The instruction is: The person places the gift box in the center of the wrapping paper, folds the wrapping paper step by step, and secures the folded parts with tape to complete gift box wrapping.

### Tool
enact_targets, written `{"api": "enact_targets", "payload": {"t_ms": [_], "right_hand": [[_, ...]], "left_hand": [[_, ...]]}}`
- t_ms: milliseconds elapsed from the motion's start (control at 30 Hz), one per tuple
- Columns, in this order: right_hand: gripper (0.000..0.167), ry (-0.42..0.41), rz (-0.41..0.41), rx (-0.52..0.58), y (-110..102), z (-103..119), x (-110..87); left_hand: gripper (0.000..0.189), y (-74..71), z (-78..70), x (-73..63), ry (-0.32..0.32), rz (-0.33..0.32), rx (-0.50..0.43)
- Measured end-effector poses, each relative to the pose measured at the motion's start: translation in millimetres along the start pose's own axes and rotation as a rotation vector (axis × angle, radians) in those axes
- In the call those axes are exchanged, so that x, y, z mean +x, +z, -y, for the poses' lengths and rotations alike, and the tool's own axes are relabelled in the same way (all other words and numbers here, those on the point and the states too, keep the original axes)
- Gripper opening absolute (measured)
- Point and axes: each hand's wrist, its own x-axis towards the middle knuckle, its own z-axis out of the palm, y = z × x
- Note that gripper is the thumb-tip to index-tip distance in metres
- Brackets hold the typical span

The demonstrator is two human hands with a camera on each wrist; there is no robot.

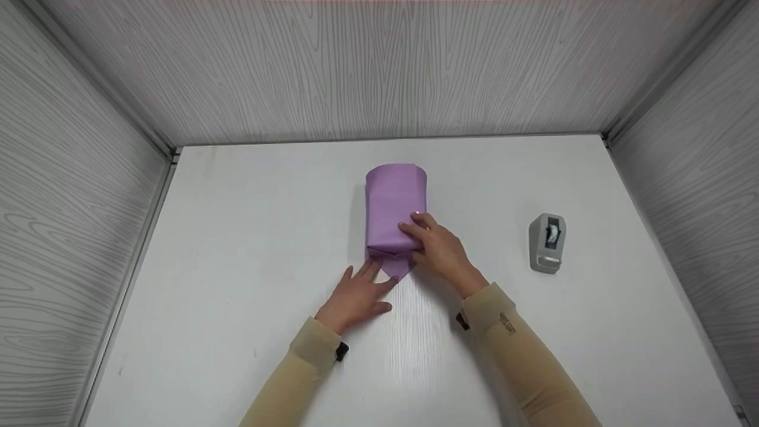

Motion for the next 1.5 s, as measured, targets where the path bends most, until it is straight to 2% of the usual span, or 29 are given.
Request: {"api": "enact_targets", "payload": {"t_ms": [267, 333, 500, 667, 767, 867, 1100, 1333, 1500], "right_hand": [[0.062, 0.002, 0.000, 0.001, -1, 1, -0.1], [0.062, -0.001, -0.003, 0.007, -1, 0, 0.0], [0.062, -0.009, 0.004, 0.010, 0, 0, 0.6], [0.062, -0.001, 0.003, 0.002, -1, 1, 0.8], [0.062, -0.006, -0.005, 0.000, -1, 0, 1.0], [0.062, -0.006, -0.006, 0.006, -1, 0, 1.2], [0.062, 0.002, 0.000, 0.000, -1, -1, 1.0], [0.062, 0.005, 0.001, -0.008, 0, -1, 0.8], [0.062, -0.004, -0.002, -0.001, 0, -3, 0.0]], "left_hand": [[0.058, -5.4, 0.9, -2.5, 0.044, 0.076, -0.046], [0.059, -7.1, 2.0, -2.8, 0.050, 0.070, -0.083], [0.062, -8.2, 6.9, -2.2, 0.015, -0.008, -0.117], [0.058, -3.6, 10.3, 0.2, -0.027, -0.111, -0.023], [0.056, 0.3, 10.3, 2.0, -0.035, -0.136, 0.007], [0.054, 1.7, 8.8, 3.1, -0.026, -0.134, 0.012], [0.052, 3.2, -2.8, -1.5, 0.085, -0.135, 0.056], [0.047, 2.9, -10.8, -5.4, 0.167, -0.086, 0.047], [0.038, 0.3, -9.7, -4.0, 0.205, -0.157, 0.039]]}}
